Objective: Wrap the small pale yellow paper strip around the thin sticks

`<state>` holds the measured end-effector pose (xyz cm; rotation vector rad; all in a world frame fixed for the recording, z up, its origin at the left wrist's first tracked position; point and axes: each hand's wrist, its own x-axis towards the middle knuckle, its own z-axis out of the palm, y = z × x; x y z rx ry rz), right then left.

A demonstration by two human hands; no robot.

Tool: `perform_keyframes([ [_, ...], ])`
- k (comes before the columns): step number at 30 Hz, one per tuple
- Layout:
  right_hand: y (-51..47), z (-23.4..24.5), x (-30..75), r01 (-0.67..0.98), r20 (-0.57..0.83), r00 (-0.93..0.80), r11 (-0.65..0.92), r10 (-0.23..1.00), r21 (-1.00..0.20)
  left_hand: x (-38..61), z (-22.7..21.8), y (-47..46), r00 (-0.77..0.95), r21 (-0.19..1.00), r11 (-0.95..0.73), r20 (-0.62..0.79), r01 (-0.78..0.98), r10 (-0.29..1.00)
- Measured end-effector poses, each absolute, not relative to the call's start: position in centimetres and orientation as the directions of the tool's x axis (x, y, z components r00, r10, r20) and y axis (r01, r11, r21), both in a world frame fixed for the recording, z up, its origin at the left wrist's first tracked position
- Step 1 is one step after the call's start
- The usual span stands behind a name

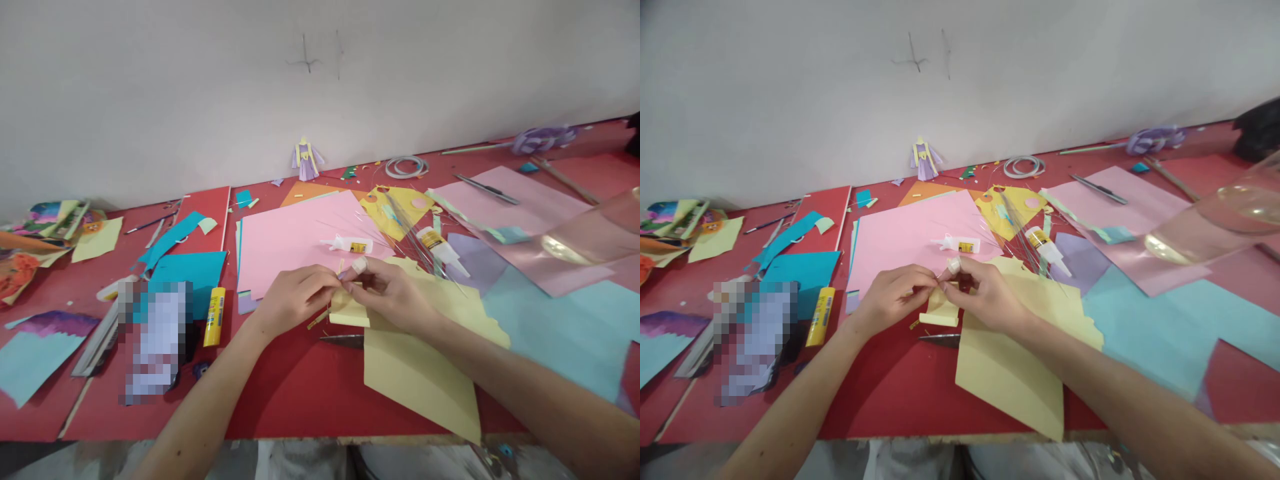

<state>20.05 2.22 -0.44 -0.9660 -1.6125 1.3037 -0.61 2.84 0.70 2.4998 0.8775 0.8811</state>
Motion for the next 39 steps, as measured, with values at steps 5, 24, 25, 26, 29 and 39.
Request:
perform_keyframes([
  [5, 2.1, -0.4, 20.0, 0.165, 0.208, -0.348, 0.279, 0.914, -0.946, 0.0, 1.3, 2.6, 0.508, 0.743, -0.551, 0.33, 0.38, 0.795],
  [24, 2.4, 0.0, 19.8, 0.228, 0.252, -0.256, 0.311, 0.933, -0.923, 0.5, 1.1, 2.5, 0.335, 0.697, -0.512, 0.389, 0.502, 0.858],
  [25, 2.4, 0.0, 19.8, 0.22, 0.242, -0.251, 0.299, 0.937, -0.929, 0.5, 1.1, 2.5, 0.348, 0.683, -0.54, 0.415, 0.492, 0.841],
  [26, 2.4, 0.0, 19.8, 0.211, 0.234, -0.249, 0.289, 0.94, -0.934, 0.4, 1.1, 2.5, 0.358, 0.665, -0.572, 0.446, 0.481, 0.82],
  [29, 2.4, 0.2, 19.8, 0.194, 0.192, -0.25, 0.243, 0.949, -0.95, 0.3, 1.1, 2.5, 0.377, 0.636, -0.623, 0.496, 0.455, 0.782],
  [39, 2.6, -0.1, 19.8, 0.055, 0.156, -0.262, 0.176, 0.952, -0.983, 0.2, 1.0, 2.5, 0.431, 0.578, -0.699, 0.551, 0.421, 0.715],
])
